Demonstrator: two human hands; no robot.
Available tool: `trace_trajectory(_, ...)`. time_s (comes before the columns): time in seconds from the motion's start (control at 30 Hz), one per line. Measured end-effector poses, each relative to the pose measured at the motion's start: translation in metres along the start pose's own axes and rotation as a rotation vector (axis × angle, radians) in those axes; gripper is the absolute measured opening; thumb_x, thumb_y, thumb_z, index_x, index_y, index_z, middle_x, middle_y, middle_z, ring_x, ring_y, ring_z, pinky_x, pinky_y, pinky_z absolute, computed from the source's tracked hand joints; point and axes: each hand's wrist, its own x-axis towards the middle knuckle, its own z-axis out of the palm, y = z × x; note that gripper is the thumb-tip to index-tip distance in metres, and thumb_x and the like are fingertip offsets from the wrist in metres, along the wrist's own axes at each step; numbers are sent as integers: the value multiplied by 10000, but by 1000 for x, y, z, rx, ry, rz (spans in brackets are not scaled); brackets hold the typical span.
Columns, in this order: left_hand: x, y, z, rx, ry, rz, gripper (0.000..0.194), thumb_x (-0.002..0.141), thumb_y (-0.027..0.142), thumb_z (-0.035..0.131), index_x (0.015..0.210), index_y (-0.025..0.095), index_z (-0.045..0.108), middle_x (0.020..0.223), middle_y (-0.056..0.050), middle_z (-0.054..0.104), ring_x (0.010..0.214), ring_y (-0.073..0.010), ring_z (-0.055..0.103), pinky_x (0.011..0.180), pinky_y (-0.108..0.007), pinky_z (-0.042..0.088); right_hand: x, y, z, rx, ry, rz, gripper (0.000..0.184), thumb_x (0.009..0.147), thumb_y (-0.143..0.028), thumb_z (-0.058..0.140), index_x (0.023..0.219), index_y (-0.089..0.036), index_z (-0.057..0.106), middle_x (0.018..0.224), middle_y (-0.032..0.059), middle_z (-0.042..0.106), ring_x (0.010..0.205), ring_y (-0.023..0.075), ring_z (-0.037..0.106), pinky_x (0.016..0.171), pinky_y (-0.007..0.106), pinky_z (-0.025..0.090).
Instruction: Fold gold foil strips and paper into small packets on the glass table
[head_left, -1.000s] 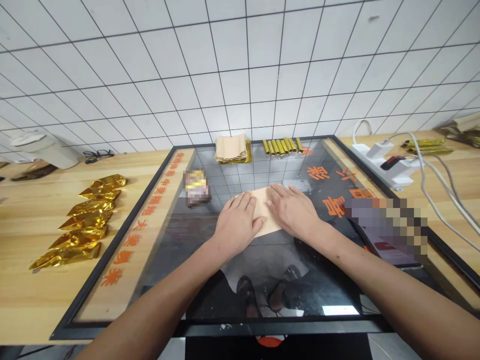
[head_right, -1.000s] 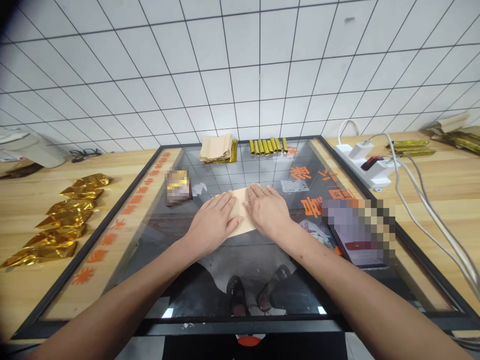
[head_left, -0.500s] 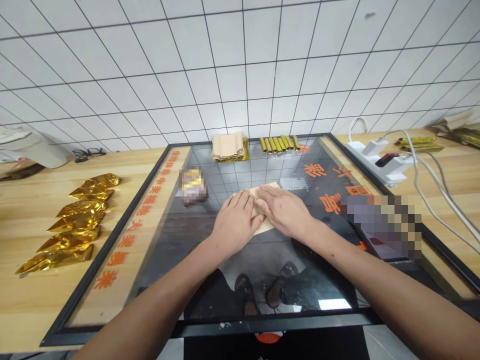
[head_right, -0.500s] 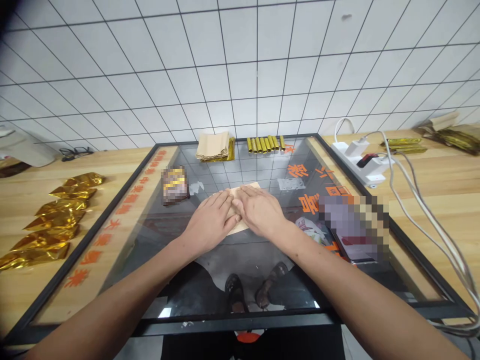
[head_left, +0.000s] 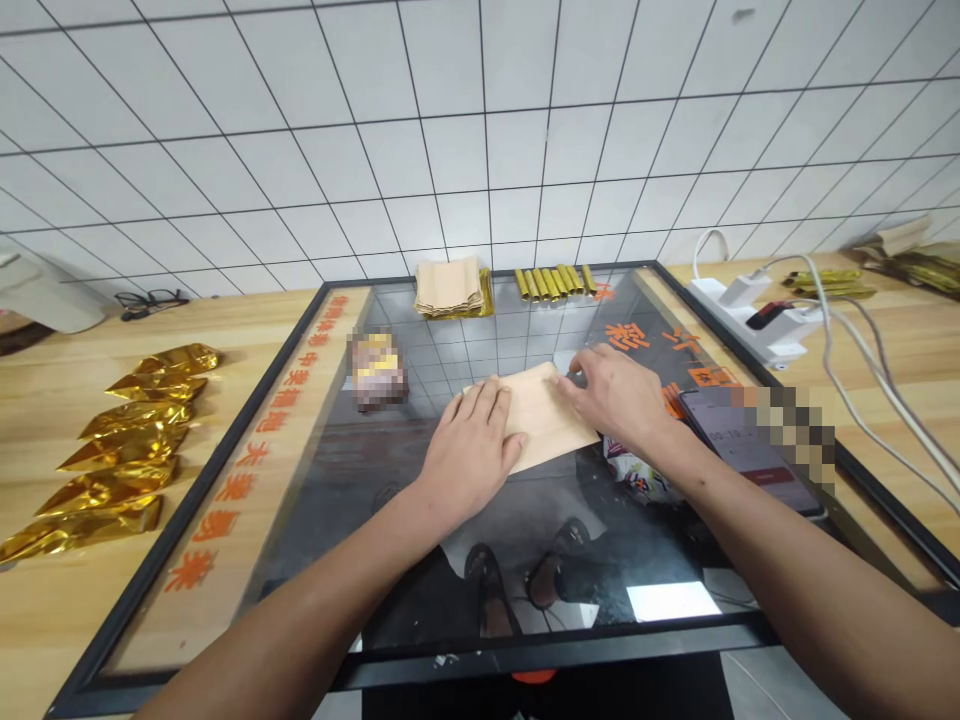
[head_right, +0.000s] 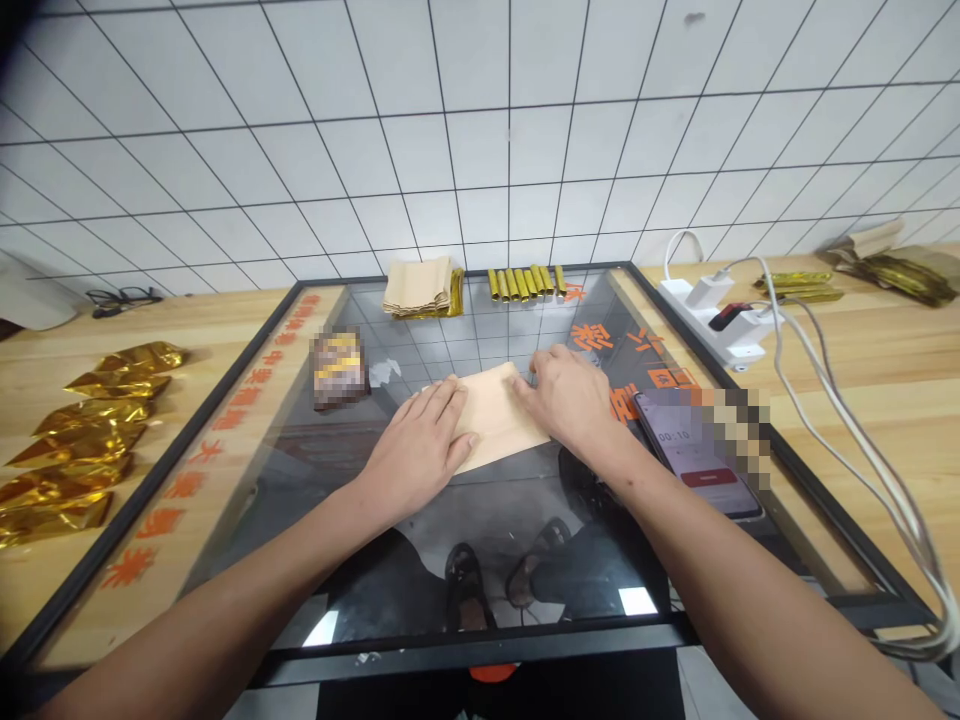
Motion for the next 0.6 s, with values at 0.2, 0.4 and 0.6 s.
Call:
trace_trajectory(0.2, -1, -1, 2, 4, -15, 6, 613, 1114, 424, 435, 1636, 103, 420, 1754, -192, 375, 1593, -360, 408, 1311, -557, 332, 0, -7, -8, 129, -112, 77, 339, 973, -584, 645, 956, -261, 743, 1150, 82, 793, 1016, 324, 751, 762, 409, 532)
trace_trajectory(0.4, -2, 0, 1, 14, 8, 5, 580, 1104, 402, 439, 1636, 173, 431, 1759, -168, 375, 1584, -363, 421, 1294, -590, 340, 3, -8, -8, 385, -118, 125, 243, 907, -466, 752, 1012, -252, 708, 1015, 49, 831, 909, 266, 764, 691, 339, 497)
trace_trajectory(0.6, -1, 1, 0, 17, 12, 6, 571, 1098, 386, 457, 1637, 199, 436, 1763, -156, 373, 1585, -367, 418, 1284, -607, 347, 9, -3, 3, 602, -115, 109, 468, 878, -367, 791, 1309, -224, 677, 948, 22, 824, 849, 230, 763, 715, 327, 533)
